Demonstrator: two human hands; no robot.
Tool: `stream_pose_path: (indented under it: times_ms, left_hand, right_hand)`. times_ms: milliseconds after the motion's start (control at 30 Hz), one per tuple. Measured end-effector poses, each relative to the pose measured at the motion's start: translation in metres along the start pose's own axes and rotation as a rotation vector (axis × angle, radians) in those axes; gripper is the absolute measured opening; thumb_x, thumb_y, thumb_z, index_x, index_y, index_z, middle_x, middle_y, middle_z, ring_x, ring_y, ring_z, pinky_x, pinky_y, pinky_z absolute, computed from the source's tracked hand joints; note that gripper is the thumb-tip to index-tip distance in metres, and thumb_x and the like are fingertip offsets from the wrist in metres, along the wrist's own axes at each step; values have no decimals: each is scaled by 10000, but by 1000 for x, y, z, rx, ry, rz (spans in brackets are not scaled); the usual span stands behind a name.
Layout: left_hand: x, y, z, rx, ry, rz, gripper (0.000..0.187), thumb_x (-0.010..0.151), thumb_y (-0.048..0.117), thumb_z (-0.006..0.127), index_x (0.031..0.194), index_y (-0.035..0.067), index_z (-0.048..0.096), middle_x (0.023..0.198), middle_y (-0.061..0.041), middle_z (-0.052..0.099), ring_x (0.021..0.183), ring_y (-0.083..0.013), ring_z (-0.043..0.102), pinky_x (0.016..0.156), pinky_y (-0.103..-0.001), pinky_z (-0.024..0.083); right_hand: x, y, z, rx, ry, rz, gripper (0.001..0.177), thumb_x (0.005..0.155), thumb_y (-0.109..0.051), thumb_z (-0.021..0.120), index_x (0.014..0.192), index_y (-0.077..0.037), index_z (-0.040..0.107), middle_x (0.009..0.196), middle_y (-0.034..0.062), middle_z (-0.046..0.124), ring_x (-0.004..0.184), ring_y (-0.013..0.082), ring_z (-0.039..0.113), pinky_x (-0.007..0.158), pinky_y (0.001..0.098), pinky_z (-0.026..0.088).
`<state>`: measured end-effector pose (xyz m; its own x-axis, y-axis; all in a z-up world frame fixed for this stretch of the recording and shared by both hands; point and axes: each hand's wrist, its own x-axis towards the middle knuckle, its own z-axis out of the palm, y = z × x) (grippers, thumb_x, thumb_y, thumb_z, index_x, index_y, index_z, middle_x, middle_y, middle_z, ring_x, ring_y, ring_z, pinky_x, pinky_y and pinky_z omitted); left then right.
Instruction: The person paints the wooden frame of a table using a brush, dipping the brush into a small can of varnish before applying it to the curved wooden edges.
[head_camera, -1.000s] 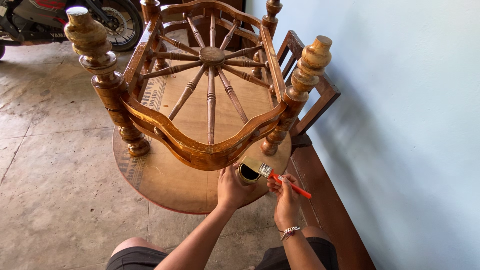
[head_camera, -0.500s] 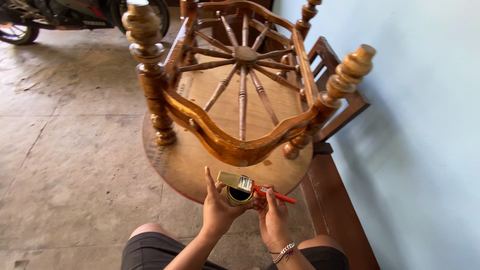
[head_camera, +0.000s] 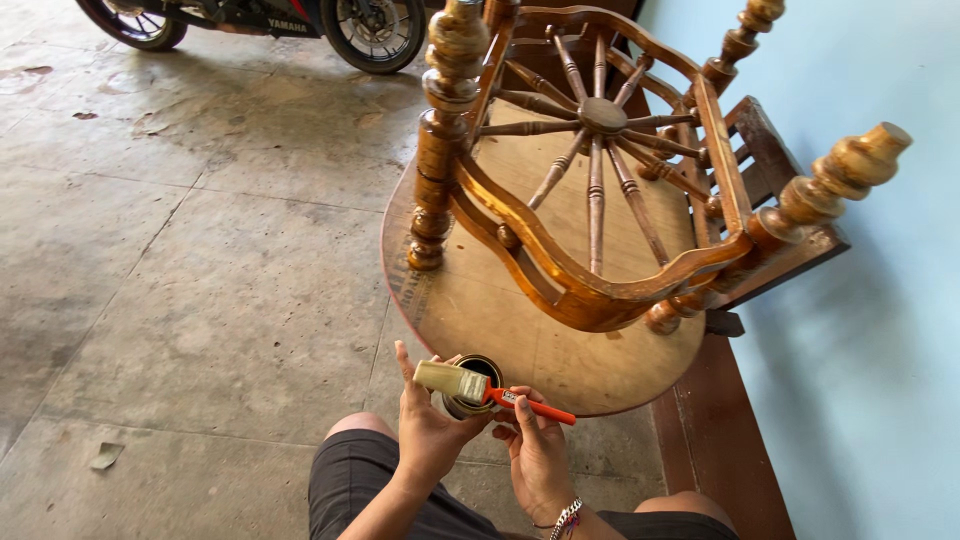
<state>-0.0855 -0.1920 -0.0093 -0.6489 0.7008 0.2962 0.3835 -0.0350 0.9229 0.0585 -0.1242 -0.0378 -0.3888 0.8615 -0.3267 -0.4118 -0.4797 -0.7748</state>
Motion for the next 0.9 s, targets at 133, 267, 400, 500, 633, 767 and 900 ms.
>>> stream_pose_path:
  times_ms: [133,267,400,500,633,767,900]
  left_hand:
    - [1,-6,-19,18,57,-51,1545,545,327,995,1569,-35,-103,1271,-119,694,1317,-296,530,1139,-436,353]
    - [-1,-14,-34,120,92,-85,1581,517,399,1008,1555,-53,-95,1287,-182,664,1344,-336,449,1152,-487,234]
    - [-3,-20,-42,222,75,-146,1567,521,451,996,1553,-35,-78,1261,-220,664,1382,-346,392,1169,-517,180]
    - [-4,-25,-45,214,65,-133,1558,538,462,987,1555,-38,-83,1272,-234,646,1410,-344,362,1172,-521,140]
    - [-3,-31,-47,205,72,-83,1559,557,458,984,1557,-37,-106,1274,-247,639,1405,-348,364,1168,-529,142]
    - [-2,-38,-48,184,50,-58,1562,578,455,983,1553,-29,-138,1332,-269,575,1389,-349,383,1165,-539,140]
    - [-1,-42,-47,171,9,-88,1561,593,436,982,1542,-17,-171,1333,-244,582,1413,-359,360,1168,-558,96]
  right_hand:
    - [-1,13,17,-2,-73,-26,267,914,-309,720,1101,-120,708,1082,39,714,928,165,660,792,339,526]
    - [-2,28,28,2,-66,-34,302,898,-330,715,1131,-138,702,1073,13,719,930,146,651,814,330,512]
    - [1,39,31,-50,-45,-31,329,865,-295,749,1140,-119,714,1077,33,727,924,151,659,836,350,514]
    - [4,48,30,-60,-35,-52,359,845,-271,778,1152,-101,704,1085,61,735,920,167,659,848,367,522]
    - [4,52,25,-80,-65,-116,507,815,-285,816,1236,-79,623,1054,62,716,948,165,662,858,363,520]
    - [4,48,21,-108,-82,-157,623,791,-317,843,1273,-39,561,1052,57,705,962,163,675,884,354,524]
    - [6,50,18,-67,-123,-174,640,785,-381,829,1261,-46,563,1042,89,710,926,191,699,887,385,548]
